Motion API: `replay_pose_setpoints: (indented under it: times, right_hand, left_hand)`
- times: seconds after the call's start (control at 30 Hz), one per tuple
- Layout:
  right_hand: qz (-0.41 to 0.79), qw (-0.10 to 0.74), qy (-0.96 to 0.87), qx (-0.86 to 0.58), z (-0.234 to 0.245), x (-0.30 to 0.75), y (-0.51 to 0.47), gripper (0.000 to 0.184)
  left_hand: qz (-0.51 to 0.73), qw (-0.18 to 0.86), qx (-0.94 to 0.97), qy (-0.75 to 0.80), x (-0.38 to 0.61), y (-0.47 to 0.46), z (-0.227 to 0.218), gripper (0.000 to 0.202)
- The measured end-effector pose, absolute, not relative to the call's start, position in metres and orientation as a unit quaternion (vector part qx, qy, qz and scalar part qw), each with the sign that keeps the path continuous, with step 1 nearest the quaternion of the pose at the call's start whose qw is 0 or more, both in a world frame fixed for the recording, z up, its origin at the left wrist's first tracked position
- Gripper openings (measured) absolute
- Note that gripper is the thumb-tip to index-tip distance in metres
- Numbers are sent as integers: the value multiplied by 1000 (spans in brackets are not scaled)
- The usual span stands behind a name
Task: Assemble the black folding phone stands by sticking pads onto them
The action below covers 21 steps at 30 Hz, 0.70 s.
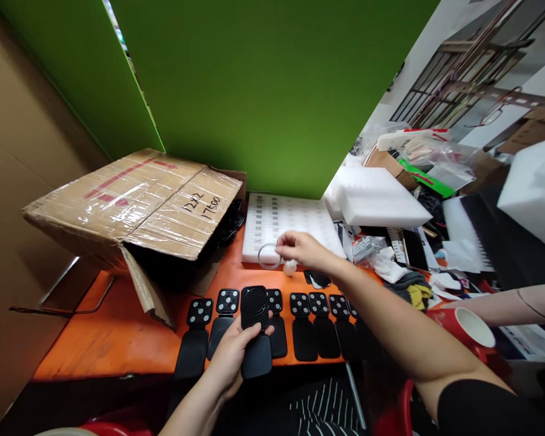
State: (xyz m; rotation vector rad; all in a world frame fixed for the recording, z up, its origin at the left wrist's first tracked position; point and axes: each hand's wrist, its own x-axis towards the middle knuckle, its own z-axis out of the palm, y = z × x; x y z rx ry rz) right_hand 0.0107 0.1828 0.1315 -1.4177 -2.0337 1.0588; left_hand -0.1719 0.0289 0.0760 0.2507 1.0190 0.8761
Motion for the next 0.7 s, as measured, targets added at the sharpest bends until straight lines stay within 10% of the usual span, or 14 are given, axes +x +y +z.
replay_pose_setpoints:
  times: [0.5,0.7]
  right_hand:
    - [305,279,-715,-563,96,16,70,8]
    - [483,292,-605,-561,72,33,53,25]
  left_hand:
    - [337,794,192,468,-134,18,75,44]
    - [325,788,204,482,-123,15,74,43]
